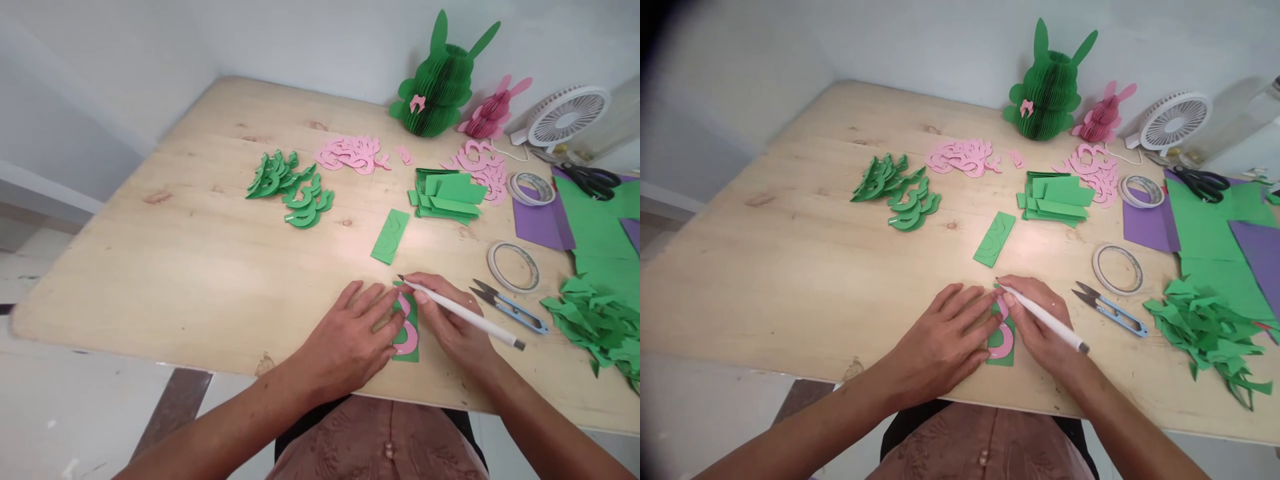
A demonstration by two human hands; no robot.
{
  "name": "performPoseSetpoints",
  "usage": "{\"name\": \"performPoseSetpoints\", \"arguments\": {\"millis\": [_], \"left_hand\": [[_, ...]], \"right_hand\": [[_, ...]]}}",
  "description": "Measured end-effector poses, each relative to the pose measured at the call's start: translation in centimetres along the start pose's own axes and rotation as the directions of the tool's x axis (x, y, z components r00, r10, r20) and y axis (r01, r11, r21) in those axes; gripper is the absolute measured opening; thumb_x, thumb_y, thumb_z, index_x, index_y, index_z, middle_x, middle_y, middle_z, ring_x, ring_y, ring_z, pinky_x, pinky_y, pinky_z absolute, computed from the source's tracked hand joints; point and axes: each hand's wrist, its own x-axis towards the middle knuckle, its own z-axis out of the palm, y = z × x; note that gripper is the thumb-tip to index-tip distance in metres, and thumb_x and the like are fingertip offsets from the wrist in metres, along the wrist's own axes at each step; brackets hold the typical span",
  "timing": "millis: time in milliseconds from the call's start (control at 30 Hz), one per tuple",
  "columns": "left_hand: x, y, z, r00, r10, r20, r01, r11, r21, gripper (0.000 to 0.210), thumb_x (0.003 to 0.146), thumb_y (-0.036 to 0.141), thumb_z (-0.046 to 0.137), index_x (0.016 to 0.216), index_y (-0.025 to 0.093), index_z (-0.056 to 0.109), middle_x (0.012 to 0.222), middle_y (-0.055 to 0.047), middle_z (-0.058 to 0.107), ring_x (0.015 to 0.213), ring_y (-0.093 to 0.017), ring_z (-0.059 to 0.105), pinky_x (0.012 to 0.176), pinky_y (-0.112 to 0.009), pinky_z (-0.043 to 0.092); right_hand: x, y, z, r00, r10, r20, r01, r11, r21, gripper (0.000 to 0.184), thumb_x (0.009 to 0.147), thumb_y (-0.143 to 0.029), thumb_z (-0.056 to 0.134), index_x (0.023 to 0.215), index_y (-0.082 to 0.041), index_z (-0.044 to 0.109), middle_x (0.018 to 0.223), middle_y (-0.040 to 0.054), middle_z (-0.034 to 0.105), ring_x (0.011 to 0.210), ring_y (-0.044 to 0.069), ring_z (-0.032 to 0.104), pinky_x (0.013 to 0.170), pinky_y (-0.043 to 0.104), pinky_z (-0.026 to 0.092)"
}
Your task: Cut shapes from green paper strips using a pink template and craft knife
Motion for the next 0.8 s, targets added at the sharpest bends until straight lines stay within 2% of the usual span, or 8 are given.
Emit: {"name": "performPoseSetpoints", "arguments": {"millis": [100, 167, 300, 433, 533, 600, 700, 800], "left_hand": [[0.0, 0.0, 0.1, 1.000, -0.001, 0.003, 0.001, 1.000, -0.004, 0.036, 0.097, 0.035, 0.052, 0.130, 0.021, 0.054, 0.142, -0.009, 0.051, 0.134, -0.029, 0.042, 0.114, -0.052, 0.030], [0.0, 0.0, 0.1, 1.000, -0.003, -0.003, 0.003, 1.000, -0.001, 0.036, 0.096, 0.035, 0.053, 0.129, 0.021, 0.054, 0.142, -0.009, 0.052, 0.134, -0.029, 0.043, 0.114, -0.052, 0.030], [0.1, 0.0, 0.0, 1.000, -0.005, -0.009, 0.005, 1.000, 0.010, 0.034, 0.096, 0.035, 0.053, 0.127, 0.020, 0.055, 0.144, -0.011, 0.050, 0.134, -0.029, 0.043, 0.114, -0.051, 0.030], [0.1, 0.0, 0.0, 1.000, 0.002, -0.006, -0.002, 1.000, 0.010, 0.035, 0.096, 0.034, 0.053, 0.127, 0.018, 0.055, 0.143, -0.012, 0.051, 0.135, -0.029, 0.042, 0.114, -0.051, 0.032], [0.0, 0.0, 0.1, 1.000, 0.004, -0.006, -0.004, 1.000, 0.016, 0.036, 0.097, 0.034, 0.050, 0.129, 0.018, 0.054, 0.144, -0.011, 0.051, 0.136, -0.029, 0.041, 0.115, -0.052, 0.030], [0.0, 0.0, 0.2, 1.000, 0.005, -0.006, -0.004, 1.000, 0.017, 0.036, 0.098, 0.035, 0.049, 0.130, 0.019, 0.053, 0.145, -0.010, 0.050, 0.137, -0.029, 0.040, 0.115, -0.052, 0.029], [-0.1, 0.0, 0.2, 1.000, 0.003, -0.006, -0.002, 1.000, 0.016, 0.035, 0.098, 0.034, 0.049, 0.129, 0.019, 0.054, 0.148, -0.011, 0.047, 0.137, -0.029, 0.040, 0.115, -0.052, 0.029], [-0.1, 0.0, 0.1, 1.000, 0.005, 0.006, -0.005, 1.000, 0.014, 0.035, 0.099, 0.035, 0.047, 0.130, 0.019, 0.054, 0.150, -0.011, 0.045, 0.137, -0.029, 0.040, 0.115, -0.052, 0.029]], "right_hand": [[0.2, 0.3, 0.2, 0.986, -0.164, 0.026, 0.166, 0.974, -0.154, 0.021, 0.096, -0.022, 0.051, 0.113, -0.023, 0.065, 0.099, 0.0058, 0.075, 0.094, 0.022, 0.070, 0.083, 0.039, 0.055], [0.4, 0.5, 0.4, 0.972, -0.231, 0.043, 0.234, 0.939, -0.252, 0.022, 0.096, -0.021, 0.050, 0.111, -0.023, 0.066, 0.097, 0.0059, 0.076, 0.091, 0.022, 0.070, 0.083, 0.039, 0.053], [0.5, 0.9, 0.5, 0.946, -0.312, 0.087, 0.321, 0.864, -0.389, 0.024, 0.096, -0.020, 0.050, 0.113, -0.022, 0.067, 0.094, 0.0062, 0.076, 0.087, 0.022, 0.069, 0.081, 0.038, 0.051], [0.2, 0.9, 0.8, 0.937, -0.331, 0.108, 0.344, 0.833, -0.433, 0.025, 0.096, -0.019, 0.051, 0.115, -0.023, 0.067, 0.093, 0.0064, 0.075, 0.088, 0.022, 0.068, 0.080, 0.038, 0.050], [0.2, 0.8, 0.8, 0.954, -0.295, 0.053, 0.292, 0.872, -0.392, 0.024, 0.096, -0.020, 0.051, 0.112, -0.023, 0.068, 0.094, 0.0066, 0.076, 0.088, 0.022, 0.069, 0.081, 0.039, 0.051], [0.2, 0.7, 0.6, 0.974, -0.226, -0.010, 0.214, 0.936, -0.279, 0.023, 0.096, -0.023, 0.052, 0.112, -0.023, 0.068, 0.098, 0.0065, 0.076, 0.090, 0.022, 0.069, 0.082, 0.039, 0.053], [0.4, 0.4, 0.0, 0.996, -0.022, -0.089, 0.017, 0.998, -0.055, 0.022, 0.097, -0.029, 0.053, 0.113, -0.024, 0.067, 0.100, 0.0051, 0.075, 0.091, 0.020, 0.070, 0.081, 0.036, 0.056], [0.8, 0.0, -0.5, 0.986, 0.150, -0.075, -0.145, 0.987, 0.077, 0.020, 0.096, -0.036, 0.055, 0.103, -0.024, 0.070, 0.092, 0.0033, 0.074, 0.082, 0.018, 0.070, 0.074, 0.032, 0.058]]}}
